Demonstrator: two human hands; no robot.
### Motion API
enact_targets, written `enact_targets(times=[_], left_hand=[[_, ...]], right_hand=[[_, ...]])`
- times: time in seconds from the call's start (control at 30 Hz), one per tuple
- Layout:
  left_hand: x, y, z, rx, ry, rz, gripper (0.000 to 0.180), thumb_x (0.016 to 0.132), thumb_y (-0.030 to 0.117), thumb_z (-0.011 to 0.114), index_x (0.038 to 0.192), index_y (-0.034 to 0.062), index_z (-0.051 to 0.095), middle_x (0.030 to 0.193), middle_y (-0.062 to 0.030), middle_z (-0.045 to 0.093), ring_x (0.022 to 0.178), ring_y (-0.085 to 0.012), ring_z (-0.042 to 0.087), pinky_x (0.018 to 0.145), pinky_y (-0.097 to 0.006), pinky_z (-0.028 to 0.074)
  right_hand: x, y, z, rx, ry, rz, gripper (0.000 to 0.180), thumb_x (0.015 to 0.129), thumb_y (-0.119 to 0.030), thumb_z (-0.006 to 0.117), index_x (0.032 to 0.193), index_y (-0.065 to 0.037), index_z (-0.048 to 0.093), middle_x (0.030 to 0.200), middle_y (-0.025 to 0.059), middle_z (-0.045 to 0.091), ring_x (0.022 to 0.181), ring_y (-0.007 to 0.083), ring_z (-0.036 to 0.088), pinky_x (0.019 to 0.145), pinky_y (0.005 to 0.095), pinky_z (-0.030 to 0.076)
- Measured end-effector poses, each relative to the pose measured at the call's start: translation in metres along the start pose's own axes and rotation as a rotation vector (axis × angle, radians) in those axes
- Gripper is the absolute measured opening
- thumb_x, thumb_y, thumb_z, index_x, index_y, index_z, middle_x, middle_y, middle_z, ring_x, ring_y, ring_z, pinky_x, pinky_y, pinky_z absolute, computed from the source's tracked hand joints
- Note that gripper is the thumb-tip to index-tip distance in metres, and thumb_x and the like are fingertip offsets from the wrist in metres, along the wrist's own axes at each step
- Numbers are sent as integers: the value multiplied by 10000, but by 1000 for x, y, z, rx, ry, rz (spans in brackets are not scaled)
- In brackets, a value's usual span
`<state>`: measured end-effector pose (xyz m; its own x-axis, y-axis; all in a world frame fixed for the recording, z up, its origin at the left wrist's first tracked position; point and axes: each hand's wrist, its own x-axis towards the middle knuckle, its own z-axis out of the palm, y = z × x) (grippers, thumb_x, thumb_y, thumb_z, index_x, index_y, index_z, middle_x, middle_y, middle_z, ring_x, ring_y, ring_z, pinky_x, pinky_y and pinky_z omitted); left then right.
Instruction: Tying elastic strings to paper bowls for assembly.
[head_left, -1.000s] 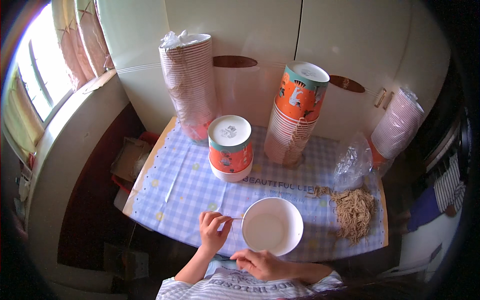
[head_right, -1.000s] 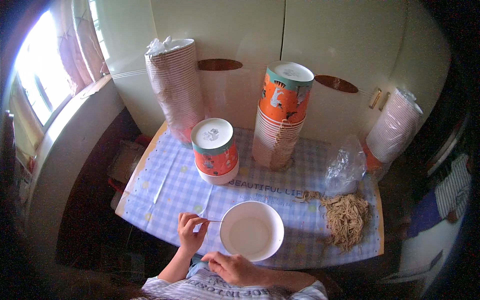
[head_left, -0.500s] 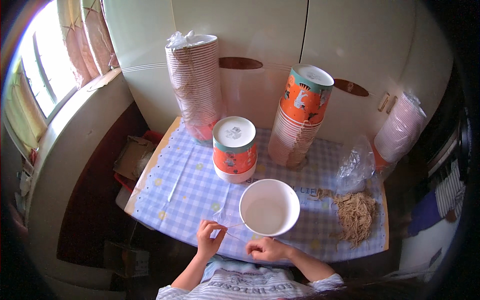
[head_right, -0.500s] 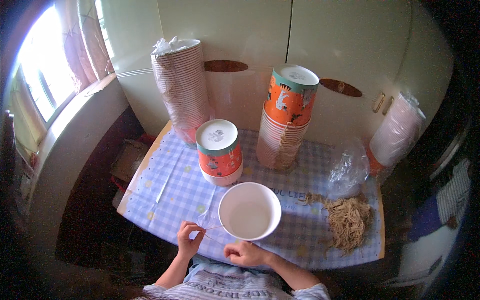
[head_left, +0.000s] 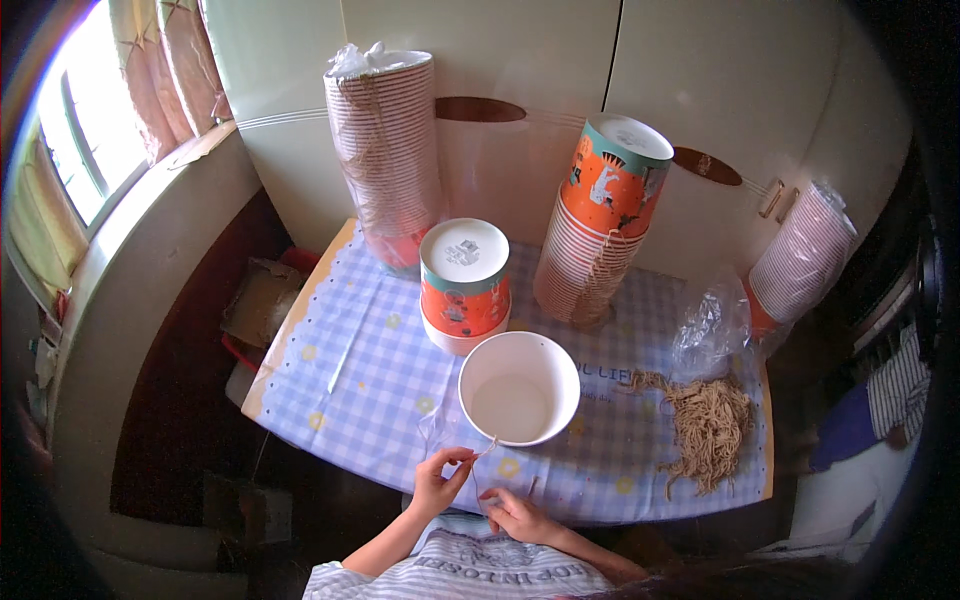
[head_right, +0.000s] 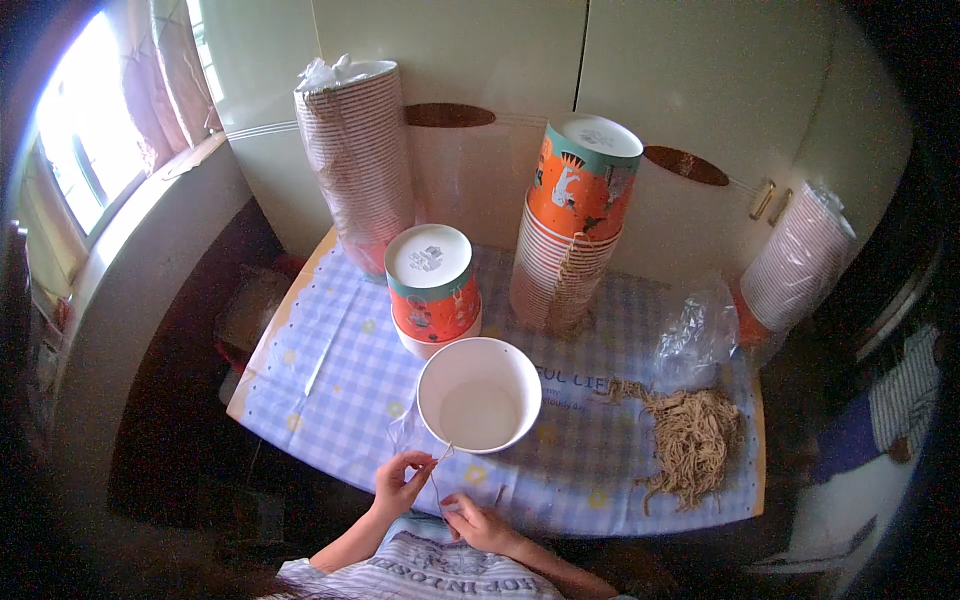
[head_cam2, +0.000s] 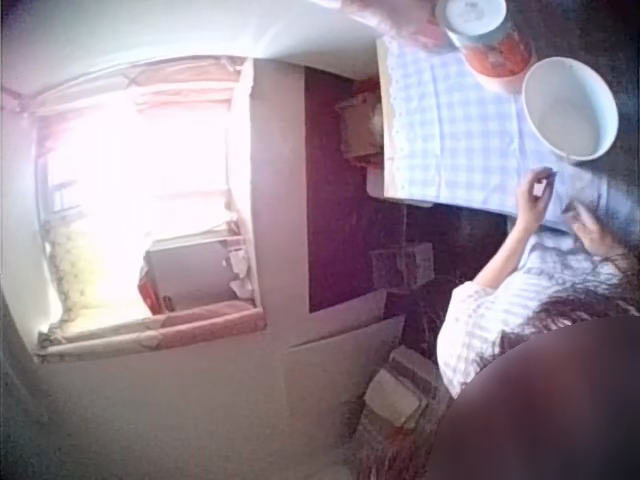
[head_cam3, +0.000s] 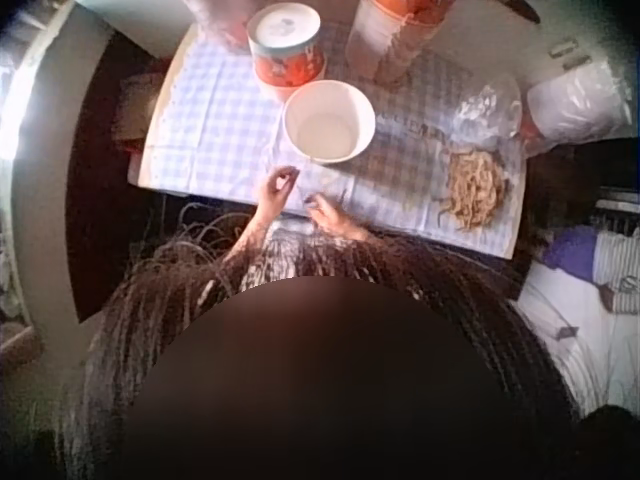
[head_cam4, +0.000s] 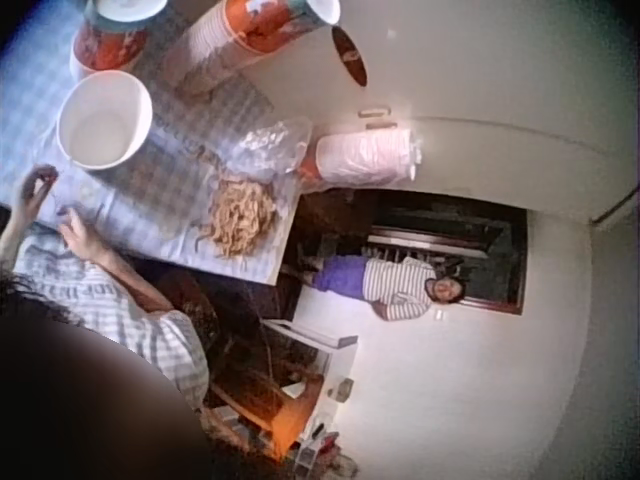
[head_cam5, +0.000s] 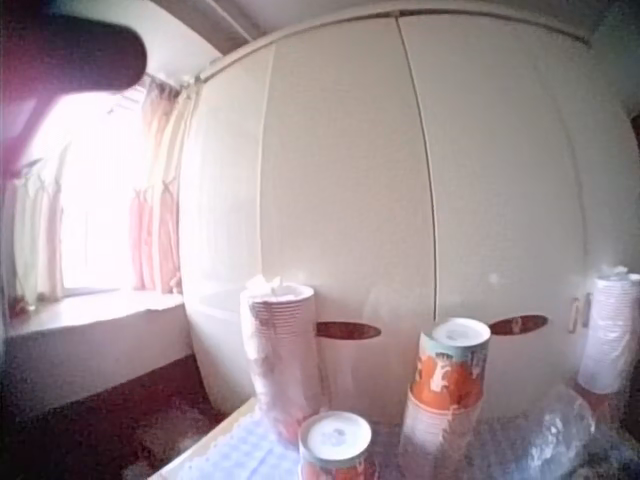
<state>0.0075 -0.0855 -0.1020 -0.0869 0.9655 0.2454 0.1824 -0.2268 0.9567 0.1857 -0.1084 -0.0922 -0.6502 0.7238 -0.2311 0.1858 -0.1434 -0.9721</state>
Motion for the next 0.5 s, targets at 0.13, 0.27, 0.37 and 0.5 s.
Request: enact_targets(times=[0.13, 0.27, 0.37, 0.5], left_hand=[[-5, -5, 8, -233, 7, -148, 150, 815, 10, 555, 961, 0, 587, 844, -66, 643, 783, -118, 594, 705, -238, 451], [-5, -1, 11, -400, -84, -312, 149, 848, 36, 525, 977, -18, 575, 890, -69, 627, 823, -113, 578, 739, -229, 446], [-9, -2, 12, -486, -141, -371, 147, 853, 59, 533, 973, -12, 579, 907, -52, 619, 838, -95, 559, 738, -220, 438], [-10, 5, 11, -498, -236, -492, 112, 842, 68, 561, 927, -2, 585, 902, -52, 616, 859, -100, 554, 759, -229, 433]], right_hand=[[-3, 17, 4, -152, -69, 78, 204, 909, -175, 426, 1022, -32, 516, 645, 41, 561, 614, 126, 559, 606, 277, 454], [-4, 19, 5, -267, -114, 86, 200, 898, -190, 431, 959, -59, 568, 656, 59, 596, 632, 161, 592, 616, 300, 468], [-1, 18, 6, -353, -135, 13, 196, 877, -208, 450, 944, -76, 578, 697, 70, 615, 666, 195, 613, 635, 320, 476], [1, 30, 8, -384, -111, -1, 243, 860, -300, 456, 920, -84, 549, 814, 161, 604, 756, 345, 590, 672, 448, 450]])
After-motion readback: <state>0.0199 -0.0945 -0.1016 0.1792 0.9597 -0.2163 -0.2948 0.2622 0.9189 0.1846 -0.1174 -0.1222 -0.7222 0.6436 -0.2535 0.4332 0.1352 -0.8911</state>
